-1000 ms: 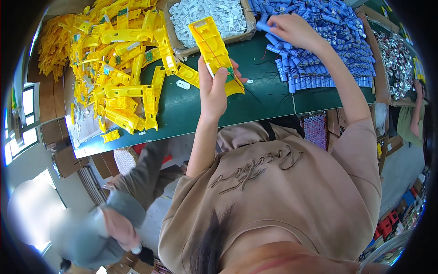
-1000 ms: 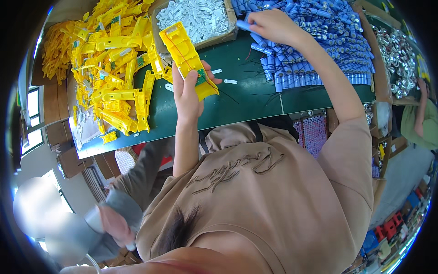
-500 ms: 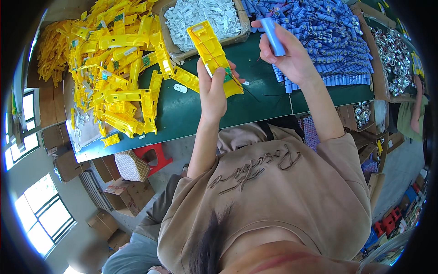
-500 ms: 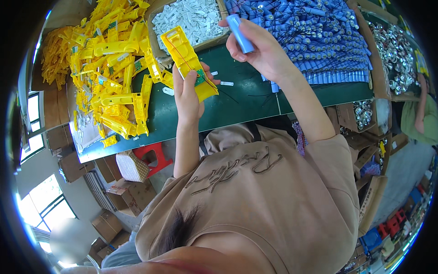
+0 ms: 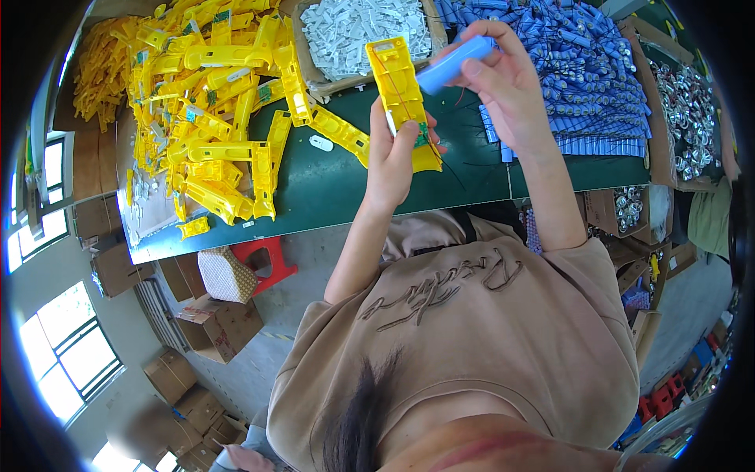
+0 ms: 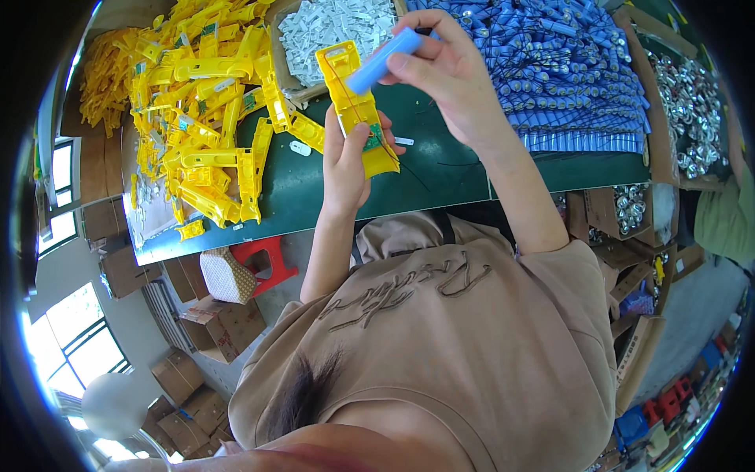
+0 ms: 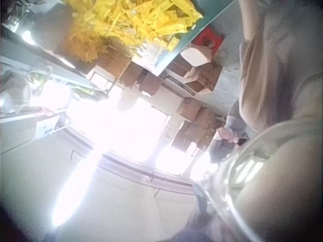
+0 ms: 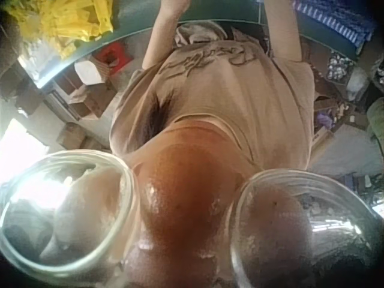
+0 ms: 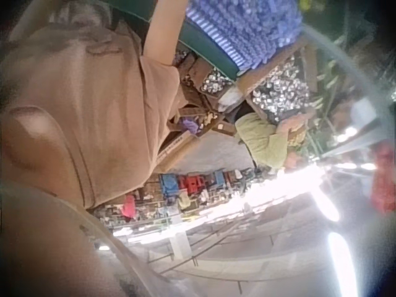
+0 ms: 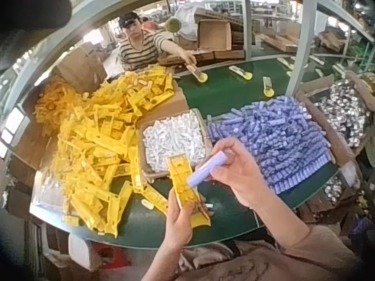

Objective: Manually assembling electronic components by inserting batteries and circuit boards into yellow plastic housings.

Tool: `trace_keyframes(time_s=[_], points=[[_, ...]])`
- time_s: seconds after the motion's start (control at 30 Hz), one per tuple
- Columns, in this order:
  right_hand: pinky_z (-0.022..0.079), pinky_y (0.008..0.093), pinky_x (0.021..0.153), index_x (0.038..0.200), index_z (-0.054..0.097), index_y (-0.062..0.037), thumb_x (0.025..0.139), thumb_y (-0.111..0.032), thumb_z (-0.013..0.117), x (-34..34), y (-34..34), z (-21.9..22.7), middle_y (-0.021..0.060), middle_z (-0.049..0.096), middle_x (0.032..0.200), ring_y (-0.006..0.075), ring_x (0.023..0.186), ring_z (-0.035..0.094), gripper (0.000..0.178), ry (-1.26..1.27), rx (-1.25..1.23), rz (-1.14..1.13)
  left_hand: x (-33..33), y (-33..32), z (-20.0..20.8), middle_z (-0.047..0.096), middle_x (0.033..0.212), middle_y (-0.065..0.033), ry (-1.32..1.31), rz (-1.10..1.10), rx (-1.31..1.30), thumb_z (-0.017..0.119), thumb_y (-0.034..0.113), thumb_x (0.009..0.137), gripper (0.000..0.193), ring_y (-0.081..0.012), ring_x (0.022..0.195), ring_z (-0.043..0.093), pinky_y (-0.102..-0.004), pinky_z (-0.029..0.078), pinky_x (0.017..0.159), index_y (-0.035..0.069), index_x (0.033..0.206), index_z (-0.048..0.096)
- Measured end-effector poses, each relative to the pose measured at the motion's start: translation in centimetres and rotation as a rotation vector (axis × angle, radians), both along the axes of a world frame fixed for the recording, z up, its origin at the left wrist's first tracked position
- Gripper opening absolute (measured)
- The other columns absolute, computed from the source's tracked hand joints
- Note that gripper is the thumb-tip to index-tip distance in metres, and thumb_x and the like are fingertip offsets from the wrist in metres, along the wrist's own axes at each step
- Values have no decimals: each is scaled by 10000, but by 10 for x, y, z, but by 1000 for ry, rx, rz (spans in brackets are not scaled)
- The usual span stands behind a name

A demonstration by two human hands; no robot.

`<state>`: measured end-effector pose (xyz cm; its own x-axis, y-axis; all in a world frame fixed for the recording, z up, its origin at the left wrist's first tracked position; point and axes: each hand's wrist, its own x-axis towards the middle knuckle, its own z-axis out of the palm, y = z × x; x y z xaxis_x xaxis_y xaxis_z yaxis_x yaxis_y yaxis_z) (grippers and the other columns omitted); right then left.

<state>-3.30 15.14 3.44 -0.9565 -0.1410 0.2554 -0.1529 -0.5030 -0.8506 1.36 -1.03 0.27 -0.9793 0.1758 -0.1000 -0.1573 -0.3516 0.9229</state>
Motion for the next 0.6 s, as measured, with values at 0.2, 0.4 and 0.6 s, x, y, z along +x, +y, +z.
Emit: trace_keyframes(time_s=[0.2, 0.4, 0.6], points=[[464, 293, 687, 1008, 537, -45, 804, -99, 648, 14, -18, -13, 65, 593, 877, 178, 756, 566, 239, 408, 843, -337, 0, 0, 8, 519, 965, -113, 16, -16, 56, 359, 10, 898, 435, -150, 770, 558, -328, 548, 663, 52, 1315, 241], [472, 337, 648, 1218, 523, -82, 821, -90, 600, 17, -13, 0, 93, 611, 855, 233, 709, 584, 404, 457, 1099, -227, -1, -3, 6, 522, 979, -107, 30, 3, 8, 367, 18, 903, 435, -145, 767, 556, -316, 547, 664, 50, 1319, 243], [519, 261, 620, 1305, 461, -106, 870, -43, 514, 19, -6, 2, 98, 593, 944, 159, 734, 623, 443, 60, 681, 128, -5, -10, 4, 530, 983, -109, 83, 85, -109, 384, 7, 899, 459, -138, 743, 553, -292, 529, 652, 41, 1330, 229]])
